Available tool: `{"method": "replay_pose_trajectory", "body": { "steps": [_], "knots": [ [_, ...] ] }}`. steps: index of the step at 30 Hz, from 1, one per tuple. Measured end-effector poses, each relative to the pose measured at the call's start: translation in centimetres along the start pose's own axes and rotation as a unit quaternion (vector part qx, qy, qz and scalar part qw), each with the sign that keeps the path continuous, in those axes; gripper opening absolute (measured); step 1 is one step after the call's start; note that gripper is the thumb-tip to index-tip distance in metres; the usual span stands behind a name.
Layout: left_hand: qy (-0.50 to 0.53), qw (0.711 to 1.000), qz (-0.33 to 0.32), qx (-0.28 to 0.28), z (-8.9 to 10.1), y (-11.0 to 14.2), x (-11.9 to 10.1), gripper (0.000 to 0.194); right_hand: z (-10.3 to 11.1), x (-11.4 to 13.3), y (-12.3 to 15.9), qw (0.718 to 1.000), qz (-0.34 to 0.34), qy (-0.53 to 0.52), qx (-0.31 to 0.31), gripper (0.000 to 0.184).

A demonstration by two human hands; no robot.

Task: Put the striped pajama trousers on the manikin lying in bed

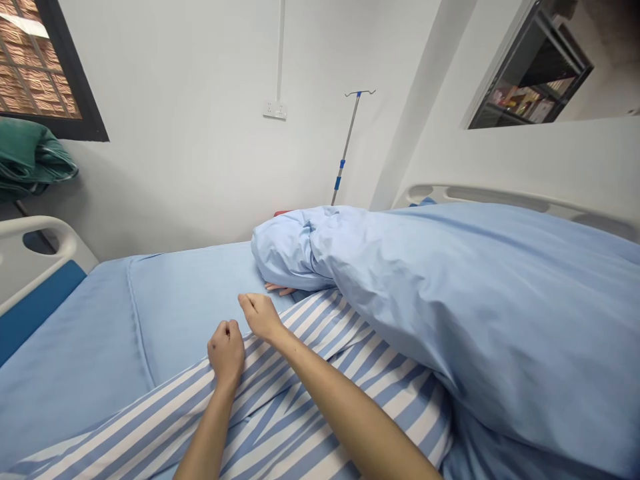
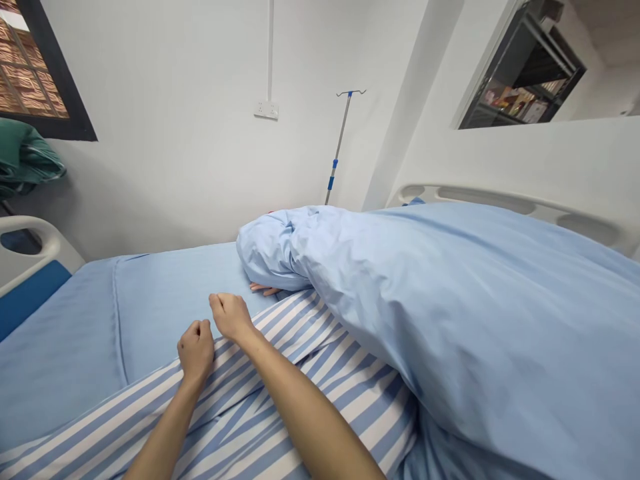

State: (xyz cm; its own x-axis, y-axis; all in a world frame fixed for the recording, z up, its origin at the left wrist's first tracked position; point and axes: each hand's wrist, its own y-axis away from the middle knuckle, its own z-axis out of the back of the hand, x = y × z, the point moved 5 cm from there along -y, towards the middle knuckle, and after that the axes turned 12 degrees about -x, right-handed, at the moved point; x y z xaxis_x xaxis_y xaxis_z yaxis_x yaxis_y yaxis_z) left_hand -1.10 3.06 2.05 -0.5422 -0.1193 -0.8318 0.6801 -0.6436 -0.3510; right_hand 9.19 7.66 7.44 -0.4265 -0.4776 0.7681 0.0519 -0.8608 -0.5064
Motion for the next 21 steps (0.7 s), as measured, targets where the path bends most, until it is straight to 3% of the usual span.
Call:
{"method": "replay_pose_trajectory", "body": {
  "steps": [6,12,17,21],
  "knots": [
    [-0.041,0.999,0.005,0.027,-0.3,0.1,-0.3,0.033,-0.6,-3.5,1.8,0.999,-0.042,-0.006,-0.022,0.041],
    [-0.082,0.995,0.004,0.061,-0.7,0.2,-0.3,0.031,-0.3,-3.7,1.4,0.997,-0.059,-0.028,-0.047,0.043],
    [0.030,0.997,0.048,0.052,-1.7,-1.3,-1.5,0.030,-0.1,-3.8,1.2,0.994,-0.072,-0.063,-0.055,0.043],
    [0.161,0.983,0.084,-0.002,-2.8,-1.8,-3.6,0.027,0.0,-4.1,1.1,0.989,-0.093,-0.100,-0.054,0.043]
  ]
}}
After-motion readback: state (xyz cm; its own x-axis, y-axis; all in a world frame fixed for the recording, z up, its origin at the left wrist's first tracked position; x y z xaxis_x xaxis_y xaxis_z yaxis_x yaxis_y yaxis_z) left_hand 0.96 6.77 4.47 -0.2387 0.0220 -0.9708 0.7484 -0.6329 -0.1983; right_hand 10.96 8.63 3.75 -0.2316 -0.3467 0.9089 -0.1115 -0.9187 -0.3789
